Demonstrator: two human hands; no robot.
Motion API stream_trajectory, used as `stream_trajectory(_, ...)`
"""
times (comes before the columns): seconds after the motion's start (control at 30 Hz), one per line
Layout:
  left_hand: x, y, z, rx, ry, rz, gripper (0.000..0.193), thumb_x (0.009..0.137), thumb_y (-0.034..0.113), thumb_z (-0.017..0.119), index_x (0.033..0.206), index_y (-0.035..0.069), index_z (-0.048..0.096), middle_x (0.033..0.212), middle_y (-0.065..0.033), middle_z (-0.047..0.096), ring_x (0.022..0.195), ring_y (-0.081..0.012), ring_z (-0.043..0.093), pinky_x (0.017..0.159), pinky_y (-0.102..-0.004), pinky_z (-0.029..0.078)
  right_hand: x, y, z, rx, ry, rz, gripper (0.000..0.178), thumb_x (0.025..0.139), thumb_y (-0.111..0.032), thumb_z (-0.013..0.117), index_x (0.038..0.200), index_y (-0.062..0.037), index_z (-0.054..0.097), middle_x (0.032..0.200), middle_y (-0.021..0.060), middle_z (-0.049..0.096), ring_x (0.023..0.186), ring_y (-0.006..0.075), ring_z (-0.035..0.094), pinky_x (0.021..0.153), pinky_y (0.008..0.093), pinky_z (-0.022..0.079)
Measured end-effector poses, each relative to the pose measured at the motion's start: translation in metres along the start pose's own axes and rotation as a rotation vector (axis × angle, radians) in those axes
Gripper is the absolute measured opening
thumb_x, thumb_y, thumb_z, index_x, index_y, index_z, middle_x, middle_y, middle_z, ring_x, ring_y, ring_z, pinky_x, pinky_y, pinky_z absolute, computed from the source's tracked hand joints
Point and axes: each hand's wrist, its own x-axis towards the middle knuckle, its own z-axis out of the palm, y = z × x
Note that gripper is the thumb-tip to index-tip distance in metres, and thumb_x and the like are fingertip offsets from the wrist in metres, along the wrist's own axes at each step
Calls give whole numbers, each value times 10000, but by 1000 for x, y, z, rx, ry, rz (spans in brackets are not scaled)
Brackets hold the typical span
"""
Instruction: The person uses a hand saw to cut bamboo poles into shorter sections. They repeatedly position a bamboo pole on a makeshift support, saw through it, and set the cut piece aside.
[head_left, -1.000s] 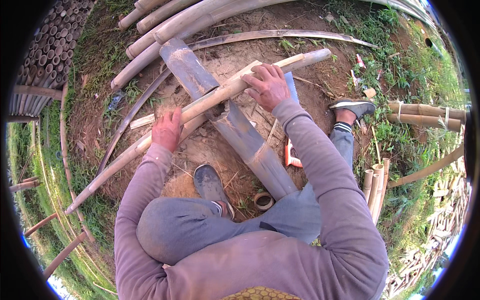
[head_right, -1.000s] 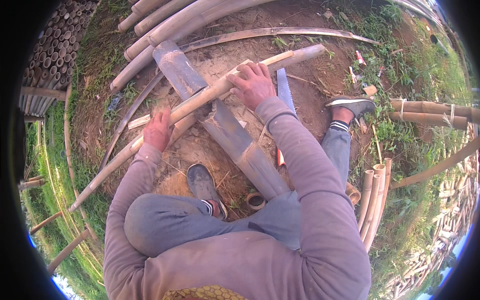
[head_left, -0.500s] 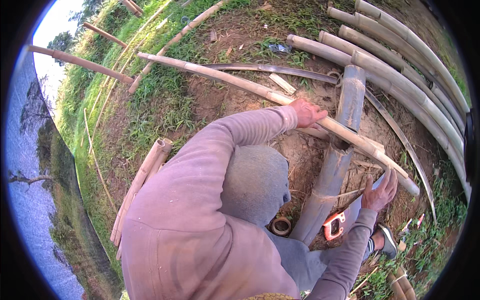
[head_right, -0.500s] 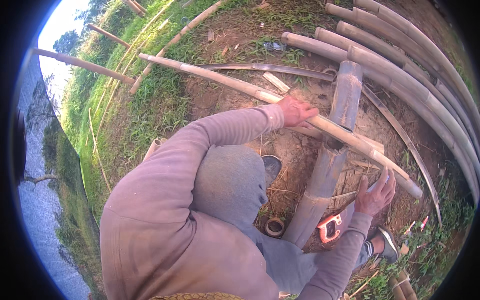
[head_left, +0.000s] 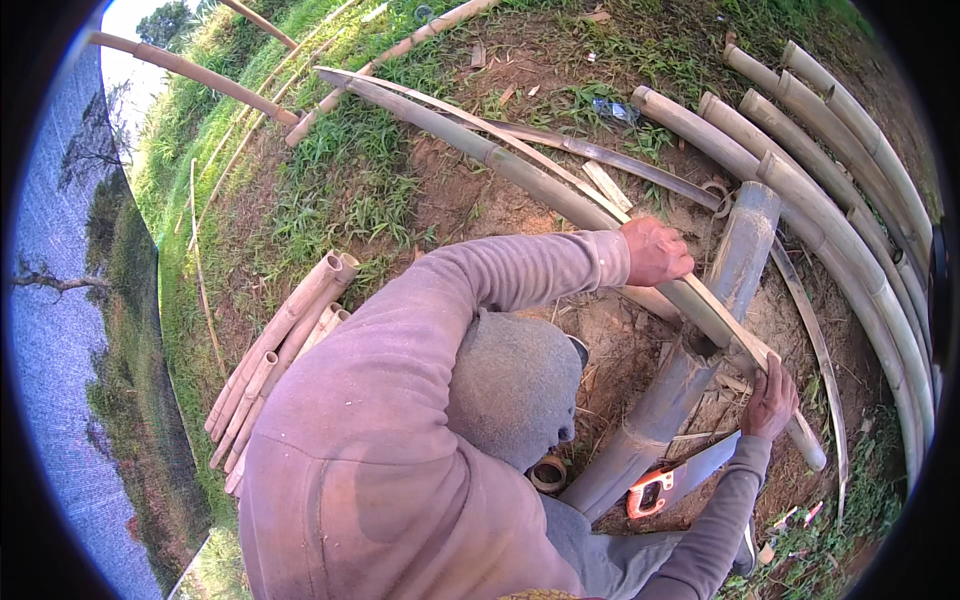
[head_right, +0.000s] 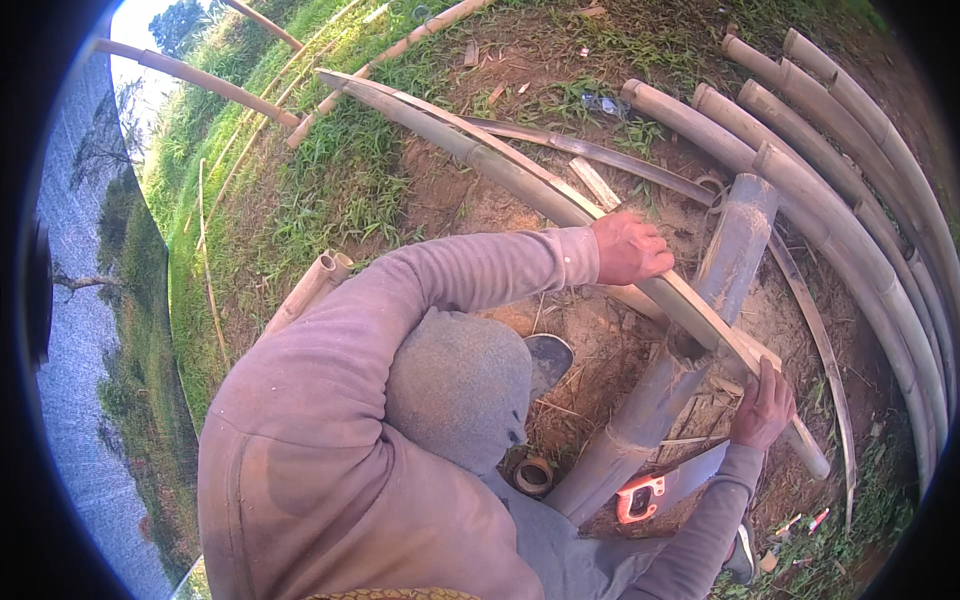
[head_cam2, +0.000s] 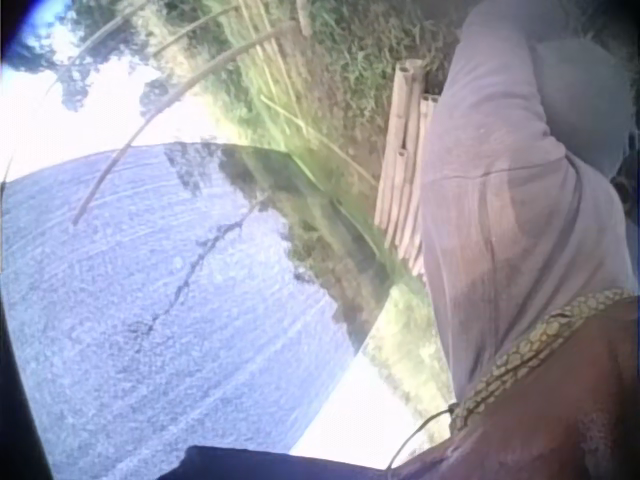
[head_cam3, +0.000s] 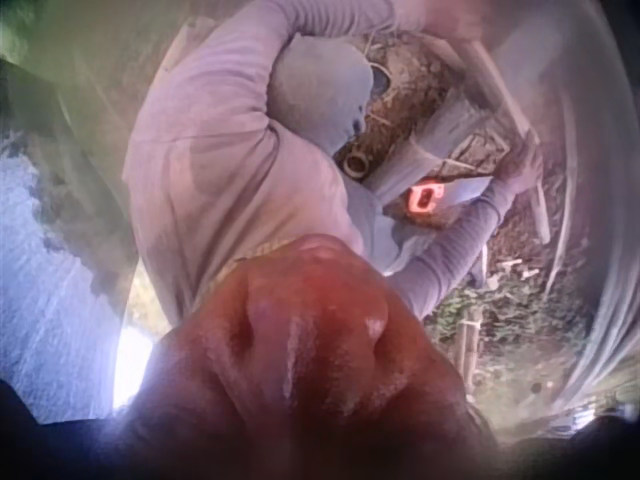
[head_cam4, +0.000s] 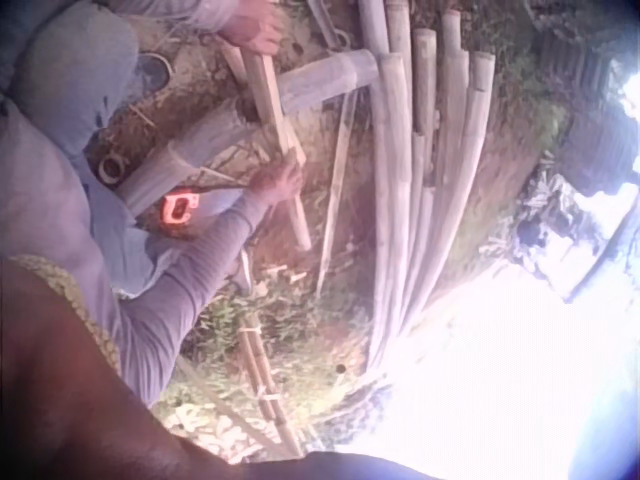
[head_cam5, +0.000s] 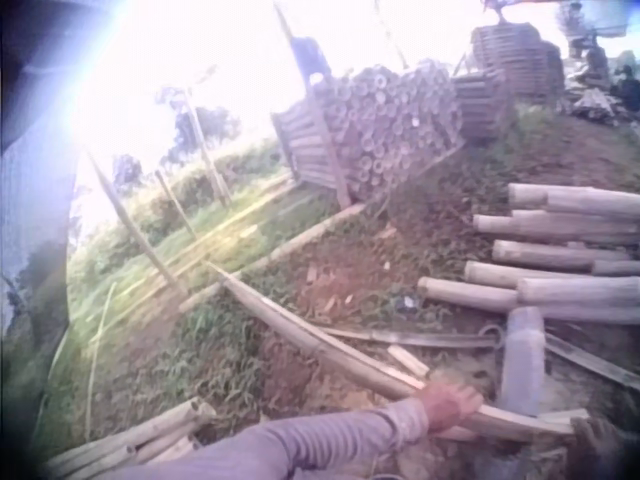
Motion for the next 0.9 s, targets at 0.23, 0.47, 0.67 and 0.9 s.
stream_trajectory(0.23,3,-13,-2,-40,-98,-44,83,913,215,616,917,141,654,892,-47,719,890,-254,732,754,-416,600,11,-6,0,27,-19,-14,392,994,-184,641,1383,-149,675,1225,90,700,1172,304,645,1034,459,442)
stream_trajectory(0.47,5,-13,-10,-100,-178,-71,106,933,236,625,934,138,663,900,-54,725,962,-273,728,788,-422,603,12,-7,-5,-4,-5,-34,338,990,-161,639,1324,-127,683,1183,83,703,1158,294,651,1030,450,429)
stream_trajectory(0.67,1,-4,-9,-163,-189,-96,131,956,261,630,945,139,675,912,-59,727,968,-281,713,821,-443,587,7,-13,-16,-13,-27,-27,311,1002,-189,644,1303,-123,683,1160,81,701,1148,297,649,1037,459,423)
stream_trajectory(0.9,2,9,-6,-212,-93,-81,164,947,235,677,1076,133,662,1128,-85,697,1057,-299,680,934,-462,532,0,-5,-7,17,64,-80,372,919,-164,737,1287,-140,688,1212,58,725,1178,276,651,1101,485,402)
